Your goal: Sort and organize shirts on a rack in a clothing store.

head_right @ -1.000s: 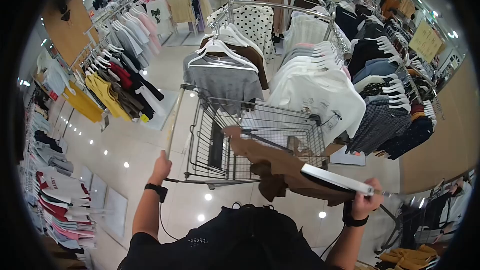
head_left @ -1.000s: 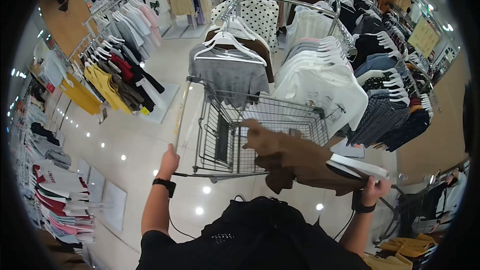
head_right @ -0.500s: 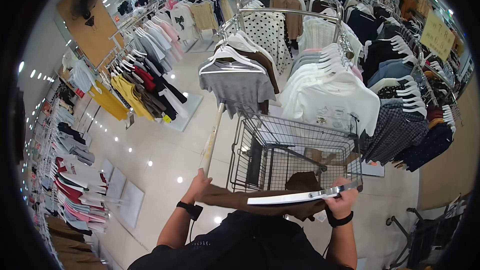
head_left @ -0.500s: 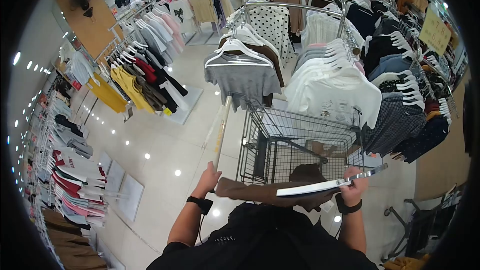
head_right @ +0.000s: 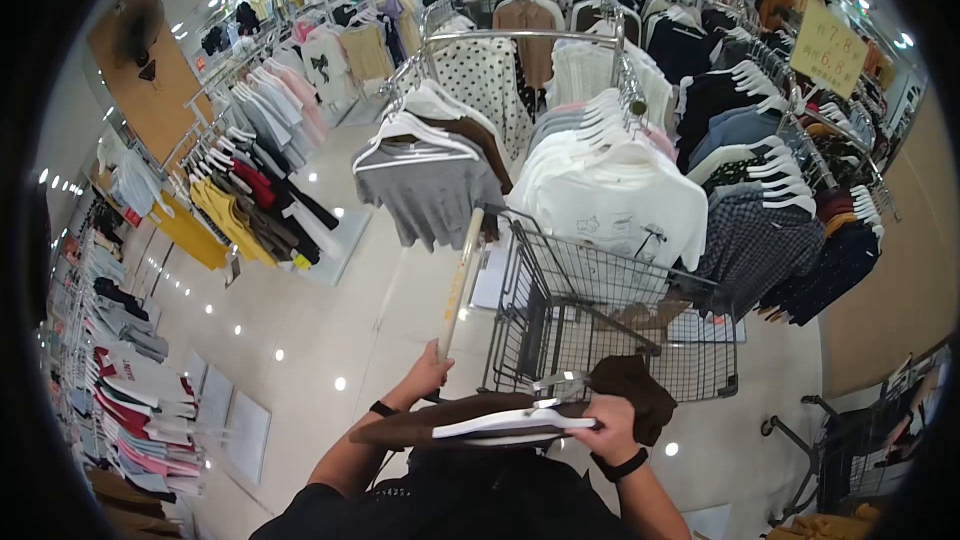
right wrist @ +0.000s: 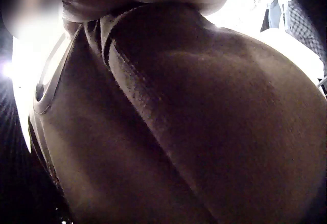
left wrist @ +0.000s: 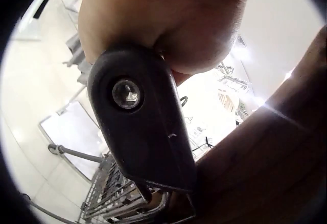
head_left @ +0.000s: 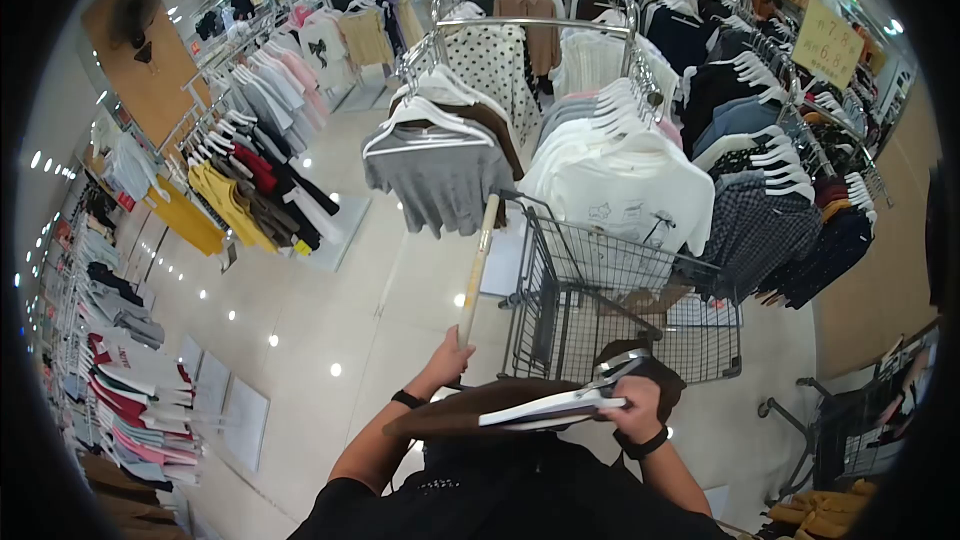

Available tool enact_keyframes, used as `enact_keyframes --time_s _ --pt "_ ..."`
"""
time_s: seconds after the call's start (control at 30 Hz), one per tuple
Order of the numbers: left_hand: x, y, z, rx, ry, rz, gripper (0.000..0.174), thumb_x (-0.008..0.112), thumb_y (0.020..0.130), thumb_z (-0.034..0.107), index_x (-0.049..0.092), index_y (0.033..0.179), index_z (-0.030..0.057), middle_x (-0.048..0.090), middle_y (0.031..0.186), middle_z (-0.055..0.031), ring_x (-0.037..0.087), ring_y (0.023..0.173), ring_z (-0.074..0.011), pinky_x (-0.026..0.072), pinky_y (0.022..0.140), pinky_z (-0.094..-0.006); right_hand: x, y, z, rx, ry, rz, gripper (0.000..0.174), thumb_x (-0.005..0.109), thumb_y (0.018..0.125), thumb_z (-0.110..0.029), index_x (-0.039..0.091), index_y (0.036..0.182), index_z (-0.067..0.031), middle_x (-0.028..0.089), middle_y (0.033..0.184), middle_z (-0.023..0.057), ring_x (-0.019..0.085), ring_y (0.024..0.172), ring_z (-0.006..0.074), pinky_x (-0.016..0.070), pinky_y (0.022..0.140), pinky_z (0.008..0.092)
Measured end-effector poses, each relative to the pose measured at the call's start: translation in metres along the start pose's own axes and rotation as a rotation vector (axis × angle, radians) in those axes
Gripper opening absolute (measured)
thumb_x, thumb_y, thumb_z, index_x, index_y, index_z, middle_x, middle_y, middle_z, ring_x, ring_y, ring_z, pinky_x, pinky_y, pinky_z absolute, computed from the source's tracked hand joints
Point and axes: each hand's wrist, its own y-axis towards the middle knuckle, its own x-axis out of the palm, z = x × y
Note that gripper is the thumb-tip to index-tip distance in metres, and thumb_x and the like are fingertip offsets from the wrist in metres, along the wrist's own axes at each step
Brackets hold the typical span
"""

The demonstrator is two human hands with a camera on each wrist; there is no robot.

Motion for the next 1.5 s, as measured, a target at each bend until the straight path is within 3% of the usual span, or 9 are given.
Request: enact_keyframes --time_s 0.27,0.4,0.43,0.5,0.83,1.03,1.23,1.3,1.5 --pt "0.014 0.008 0.002 0.036 -0.412 -0.427 0.067 0.061 0.103 0.015 0.02 0.155 0.006 0.055 0.092 -0.0045 0.057 0.077 -0.0136 0.0513 0.071 -0.0315 0.06 0.021 -0.017 0.063 -0.017 -0.101 0.037 0.091 0.068 -0.028 0.062 0.064 -0.0051 0.05 0.056 0.0074 0.052 0.049 0.0251 0.0353 0.047 0.037" --pt "-0.049 0.005 0.004 0.08 -0.297 -0.63 0.048 0.055 0.107 0.033 0.053 0.142 -0.0004 0.061 0.134 -0.0125 0.057 0.126 -0.0236 0.0423 0.109 -0.0334 0.095 0.042 -0.029 0.16 -0.094 -0.148 0.036 0.089 0.072 -0.029 0.063 0.066 -0.0042 0.053 0.058 0.0095 0.054 0.051 0.027 0.0387 0.049 0.0388" --pt "-0.094 -0.019 0.028 0.71 0.071 -0.554 0.045 0.053 0.108 0.034 0.058 0.136 -0.0006 0.062 0.132 -0.0108 0.057 0.124 -0.0222 0.0439 0.108 -0.0357 0.105 0.045 -0.033 0.202 -0.12 -0.173 0.036 0.088 0.073 -0.029 0.064 0.067 -0.0038 0.055 0.06 0.0103 0.055 0.052 0.0276 0.0401 0.049 0.0391" --pt "-0.149 -0.034 0.017 -0.149 -1.03 -0.803 0.042 0.055 0.107 0.032 0.06 0.133 -0.0009 0.066 0.124 -0.0092 0.061 0.119 -0.021 0.0465 0.104 -0.0357 0.121 0.056 -0.045 0.291 -0.171 -0.229 0.036 0.088 0.076 -0.033 0.066 0.069 -0.0046 0.059 0.062 0.0107 0.059 0.055 0.0293 0.0452 0.052 0.0384" --pt "-0.224 -0.064 -0.017 0.153 0.346 -0.29 0.033 0.068 0.098 0.031 0.069 0.108 -0.0003 0.069 0.079 -0.0135 0.061 0.07 -0.0234 0.0488 0.066 -0.0362 0.213 0.099 -0.039 0.255 -0.287 -0.31 0.047 0.078 0.084 -0.049 0.065 0.071 -0.0057 0.063 0.066 0.0137 0.064 0.064 0.0368 0.0495 0.059 0.0446" --pt "-0.228 -0.068 -0.034 0.22 0.369 -0.141 0.029 0.071 0.095 0.029 0.067 0.096 0.0 0.06 0.07 -0.0199 0.055 0.062 -0.0358 0.0454 0.06 -0.0403 0.209 0.127 -0.03 0.418 -0.181 -0.513 0.046 0.078 0.084 -0.049 0.066 0.085 -0.0039 0.064 0.086 0.0162 0.063 0.082 0.038 0.0506 0.075 0.0426" --pt "-0.247 -0.051 -0.035 0.226 0.432 -0.106 0.025 0.074 0.092 0.026 0.068 0.092 0.0016 0.058 0.067 -0.0176 0.052 0.058 -0.035 0.0429 0.056 -0.0402 0.187 0.133 0.053 0.113 -0.683 0.057 0.047 0.082 0.084 -0.029 0.059 0.116 -0.0045 0.062 0.103 0.017 0.063 0.091 0.0391 0.0519 0.086 0.0427" --pt "-0.25 -0.048 -0.023 0.307 0.4 -0.119 0.024 0.075 0.093 0.02 0.065 0.087 -0.0009 0.049 0.06 -0.0123 0.041 0.054 -0.02 0.0384 0.053 -0.0349 0.18 0.118 0.09 0.712 -0.329 -0.012 0.058 0.076 0.089 -0.022 0.045 0.134 -0.0028 0.062 0.096 0.019 0.064 0.09 0.039 0.0523 0.087 0.0444" --pt "-0.25 -0.011 0.004 0.352 0.462 -0.194 0.014 0.077 0.09 0.015 0.07 0.092 0.0032 0.054 0.063 -0.0115 0.048 0.055 -0.023 0.0414 0.054 -0.0353 0.193 0.118 0.116 1.139 0.359 0.059 0.029 0.061 0.099 -0.019 0.045 0.119 -0.0049 0.058 0.075 0.0068 0.056 0.049 0.0127 0.0462 0.043 0.0297"
